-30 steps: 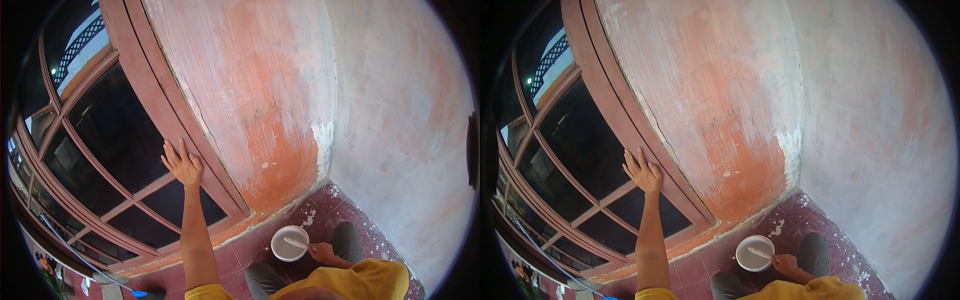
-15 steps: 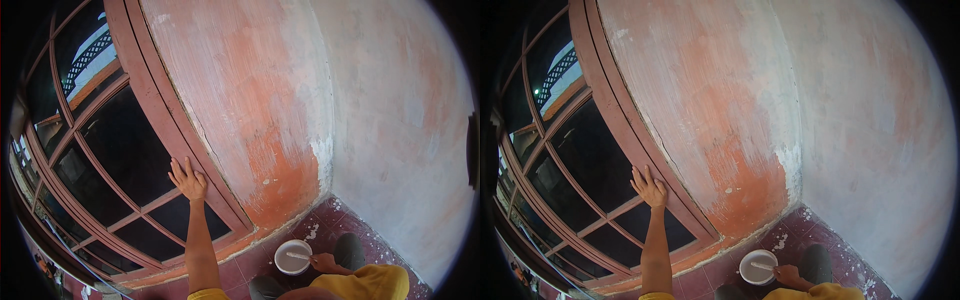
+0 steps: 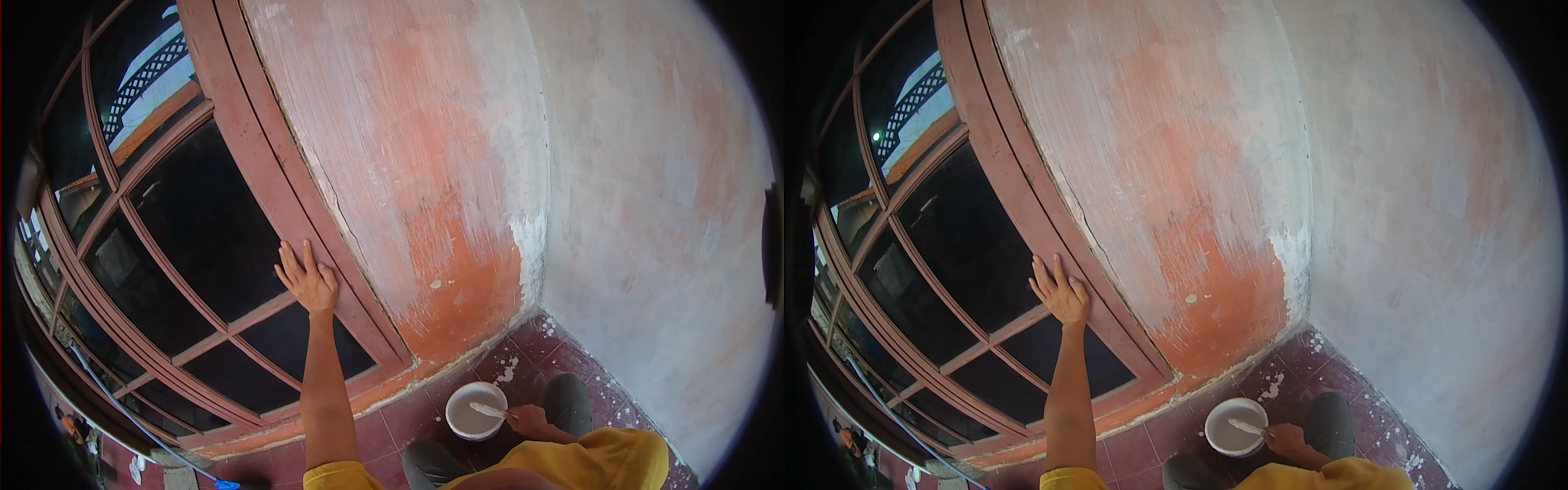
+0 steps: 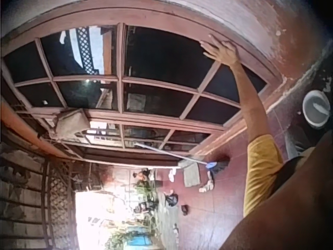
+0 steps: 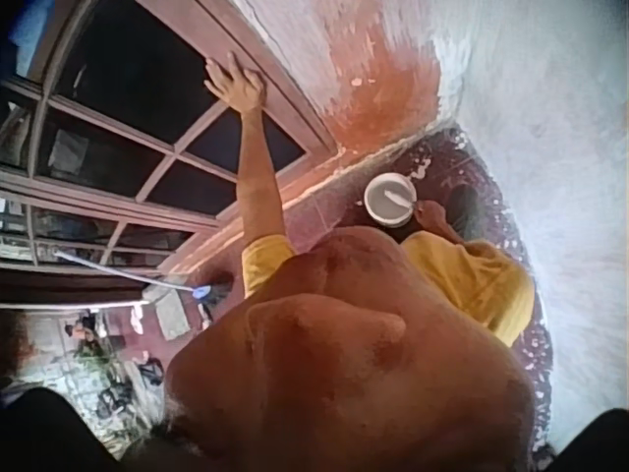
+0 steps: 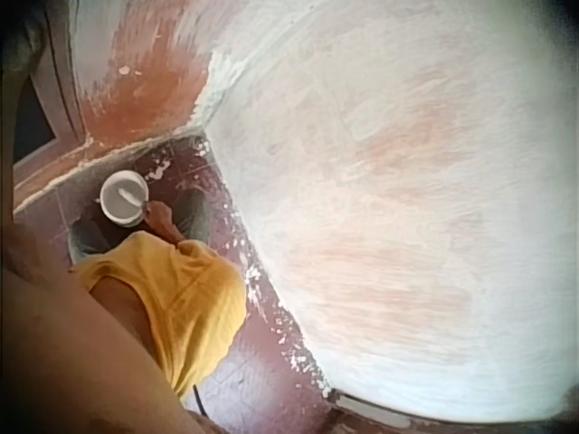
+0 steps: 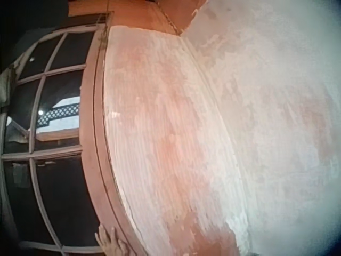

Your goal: The person applies paint to an exterior wall using a brush, frequently dipping the brush into a bucket of paint on the ground.

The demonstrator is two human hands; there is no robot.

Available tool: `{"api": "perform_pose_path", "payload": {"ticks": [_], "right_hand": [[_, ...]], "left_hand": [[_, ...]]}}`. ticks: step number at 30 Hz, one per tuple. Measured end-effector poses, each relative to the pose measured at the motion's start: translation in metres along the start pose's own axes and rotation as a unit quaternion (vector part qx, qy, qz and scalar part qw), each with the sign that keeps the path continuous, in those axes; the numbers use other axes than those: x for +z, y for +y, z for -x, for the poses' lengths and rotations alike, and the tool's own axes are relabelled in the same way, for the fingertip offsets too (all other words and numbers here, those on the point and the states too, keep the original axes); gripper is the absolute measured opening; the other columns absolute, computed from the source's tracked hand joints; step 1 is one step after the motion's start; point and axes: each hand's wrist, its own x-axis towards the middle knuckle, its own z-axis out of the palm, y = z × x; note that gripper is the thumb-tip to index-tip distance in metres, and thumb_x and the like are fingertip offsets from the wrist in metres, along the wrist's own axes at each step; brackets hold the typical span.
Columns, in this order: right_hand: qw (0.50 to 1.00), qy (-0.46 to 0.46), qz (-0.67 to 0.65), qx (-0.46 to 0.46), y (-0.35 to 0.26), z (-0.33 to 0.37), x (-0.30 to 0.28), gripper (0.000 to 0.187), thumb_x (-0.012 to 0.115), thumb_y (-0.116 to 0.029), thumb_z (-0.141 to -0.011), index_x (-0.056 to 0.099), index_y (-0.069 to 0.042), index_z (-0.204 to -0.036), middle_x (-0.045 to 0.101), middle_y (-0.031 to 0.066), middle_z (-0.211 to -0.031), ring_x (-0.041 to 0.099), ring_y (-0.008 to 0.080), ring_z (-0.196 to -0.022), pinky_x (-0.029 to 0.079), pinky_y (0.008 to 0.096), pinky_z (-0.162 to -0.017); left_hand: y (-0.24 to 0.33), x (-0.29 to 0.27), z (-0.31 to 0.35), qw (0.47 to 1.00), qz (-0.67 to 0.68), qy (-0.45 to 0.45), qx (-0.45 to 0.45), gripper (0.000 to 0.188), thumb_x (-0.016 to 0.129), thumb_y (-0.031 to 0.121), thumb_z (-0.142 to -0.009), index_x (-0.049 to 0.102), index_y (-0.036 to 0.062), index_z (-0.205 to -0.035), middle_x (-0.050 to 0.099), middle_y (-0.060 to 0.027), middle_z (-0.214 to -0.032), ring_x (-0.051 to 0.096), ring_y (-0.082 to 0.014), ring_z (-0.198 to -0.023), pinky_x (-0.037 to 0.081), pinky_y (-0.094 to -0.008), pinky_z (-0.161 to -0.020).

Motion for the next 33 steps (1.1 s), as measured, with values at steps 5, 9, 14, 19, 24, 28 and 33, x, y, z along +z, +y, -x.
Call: {"api": "perform_pose_path", "payload": {"ticks": [5,9,14,19,24,28,33], "right_hand": [[0.999,0.031,-0.028,-0.002,0.001,0.004,0.005,0.029,0.054,-0.039,-0.085,0.069,-0.019,-0.099,0.066,0.0142,-0.080,0.063,0.0349,-0.074,0.049,0.0461,-0.068],[1.000,0.019,-0.015,-0.004,-0.001,0.005,0.001,0.028,0.054,-0.038,-0.085,0.069,-0.017,-0.098,0.066,0.0140,-0.080,0.063,0.0346,-0.073,0.050,0.0452,-0.065],[0.997,0.062,-0.053,-0.011,0.002,0.017,0.006,0.027,0.054,-0.036,-0.085,0.069,-0.018,-0.097,0.066,0.0135,-0.080,0.063,0.0340,-0.072,0.050,0.0445,-0.064],[0.999,0.020,0.014,-0.026,0.009,0.011,0.011,0.027,0.051,-0.037,-0.086,0.068,-0.017,-0.091,0.065,0.0133,-0.077,0.063,0.0354,-0.073,0.050,0.0468,-0.065],[0.999,0.030,0.006,-0.027,0.014,0.008,0.011,0.029,0.050,-0.038,-0.087,0.068,-0.016,-0.090,0.065,0.0141,-0.081,0.062,0.0367,-0.076,0.049,0.0474,-0.067],[1.000,0.027,-0.013,-0.002,0.016,0.003,0.005,0.033,0.048,-0.041,-0.088,0.068,-0.015,-0.097,0.065,0.0147,-0.089,0.061,0.0371,-0.081,0.048,0.0474,-0.071],[0.999,-0.019,0.011,0.040,0.010,-0.001,-0.001,0.035,0.048,-0.043,-0.089,0.067,-0.017,-0.101,0.066,0.0148,-0.085,0.062,0.0356,-0.079,0.049,0.0458,-0.069]], "left_hand": [[-0.001,0.002,0.000,1.000,0.001,0.006,-0.003,0.051,0.044,0.020,-0.079,0.049,0.0109,-0.129,0.028,-0.0194,-0.144,0.027,-0.0339,-0.134,0.018,-0.0534,-0.107],[0.000,0.001,0.001,1.000,0.001,0.005,-0.003,0.050,0.044,0.021,-0.079,0.049,0.0110,-0.129,0.029,-0.0192,-0.144,0.028,-0.0340,-0.133,0.018,-0.0532,-0.107],[0.001,-0.004,0.000,1.000,-0.001,0.006,-0.004,0.050,0.044,0.020,-0.079,0.049,0.0111,-0.129,0.029,-0.0191,-0.144,0.028,-0.0339,-0.133,0.019,-0.0530,-0.107],[0.001,-0.005,0.002,1.000,0.013,0.011,0.005,0.052,0.043,0.020,-0.081,0.046,0.0089,-0.132,0.029,-0.0201,-0.144,0.028,-0.0345,-0.133,0.017,-0.0537,-0.107],[0.001,0.000,0.003,0.999,0.021,0.032,0.007,0.051,0.045,0.021,-0.079,0.051,0.0112,-0.129,0.033,-0.0216,-0.141,0.032,-0.0346,-0.131,0.019,-0.0526,-0.106],[0.002,0.013,0.003,0.997,0.033,0.064,0.020,0.049,0.047,0.025,-0.081,0.052,0.0147,-0.129,0.036,-0.0209,-0.140,0.036,-0.0350,-0.129,0.021,-0.0547,-0.104],[-0.009,0.021,0.004,0.996,0.018,0.079,0.036,0.050,0.048,0.030,-0.080,0.052,0.0175,-0.129,0.038,-0.0205,-0.138,0.038,-0.0351,-0.126,0.025,-0.0550,-0.102]]}}
